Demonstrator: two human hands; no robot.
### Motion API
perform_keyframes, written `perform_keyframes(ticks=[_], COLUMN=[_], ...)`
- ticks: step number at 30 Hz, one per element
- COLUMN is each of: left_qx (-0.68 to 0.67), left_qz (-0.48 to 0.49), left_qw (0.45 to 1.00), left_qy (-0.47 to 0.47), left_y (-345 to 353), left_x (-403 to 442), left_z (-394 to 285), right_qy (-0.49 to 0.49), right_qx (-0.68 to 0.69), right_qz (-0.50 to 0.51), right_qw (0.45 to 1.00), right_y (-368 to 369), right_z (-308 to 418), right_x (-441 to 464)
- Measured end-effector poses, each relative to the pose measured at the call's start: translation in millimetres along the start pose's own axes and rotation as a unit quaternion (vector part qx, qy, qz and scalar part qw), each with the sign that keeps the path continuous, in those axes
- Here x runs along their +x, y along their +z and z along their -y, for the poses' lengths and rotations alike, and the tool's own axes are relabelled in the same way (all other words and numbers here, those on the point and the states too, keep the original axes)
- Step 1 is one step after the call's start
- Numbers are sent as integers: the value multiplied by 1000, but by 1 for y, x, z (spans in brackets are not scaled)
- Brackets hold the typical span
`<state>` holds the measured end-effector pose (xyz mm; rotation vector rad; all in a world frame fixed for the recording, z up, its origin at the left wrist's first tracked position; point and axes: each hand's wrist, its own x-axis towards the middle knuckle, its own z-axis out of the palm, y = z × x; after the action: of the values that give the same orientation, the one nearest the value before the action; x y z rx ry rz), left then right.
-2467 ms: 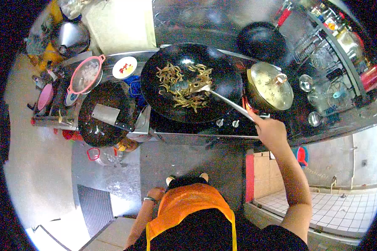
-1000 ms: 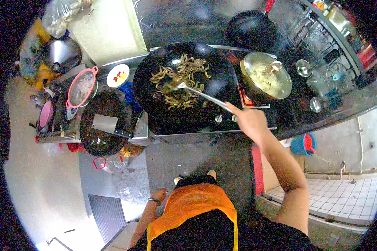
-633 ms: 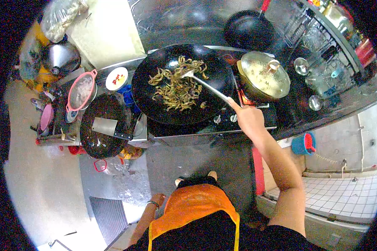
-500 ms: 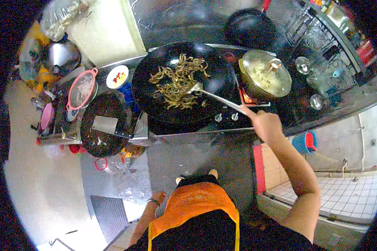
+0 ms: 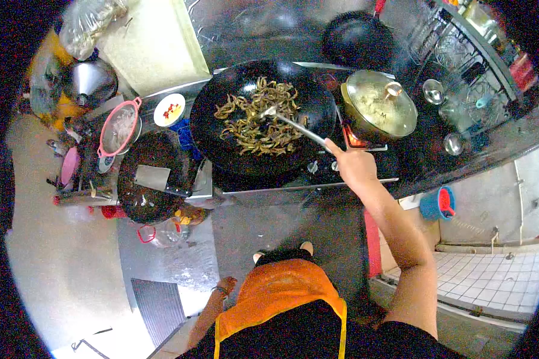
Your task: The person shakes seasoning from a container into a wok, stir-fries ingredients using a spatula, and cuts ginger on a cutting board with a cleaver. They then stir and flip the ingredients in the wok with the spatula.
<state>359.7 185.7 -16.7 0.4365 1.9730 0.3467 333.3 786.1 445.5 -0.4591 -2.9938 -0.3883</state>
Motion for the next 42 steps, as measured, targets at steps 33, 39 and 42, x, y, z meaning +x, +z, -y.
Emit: perform_keyframes(ticks=[33, 39, 42], left_qx=[-79, 8, -22], left_qz=[-31, -26, -70], left_qw=[992, 997, 997], left_qy=[-90, -67, -6], left_y=[-16, -41, -33], left_x=[7, -23, -23], left_z=[-31, -71, -66], right_qy=[11, 67, 107], right_qx=[6, 45, 33], right_qz=[16, -1, -19], right_qw=[1000, 997, 994], right_y=[-30, -15, -7], right_z=[10, 13, 4], right_x=[-33, 8, 22])
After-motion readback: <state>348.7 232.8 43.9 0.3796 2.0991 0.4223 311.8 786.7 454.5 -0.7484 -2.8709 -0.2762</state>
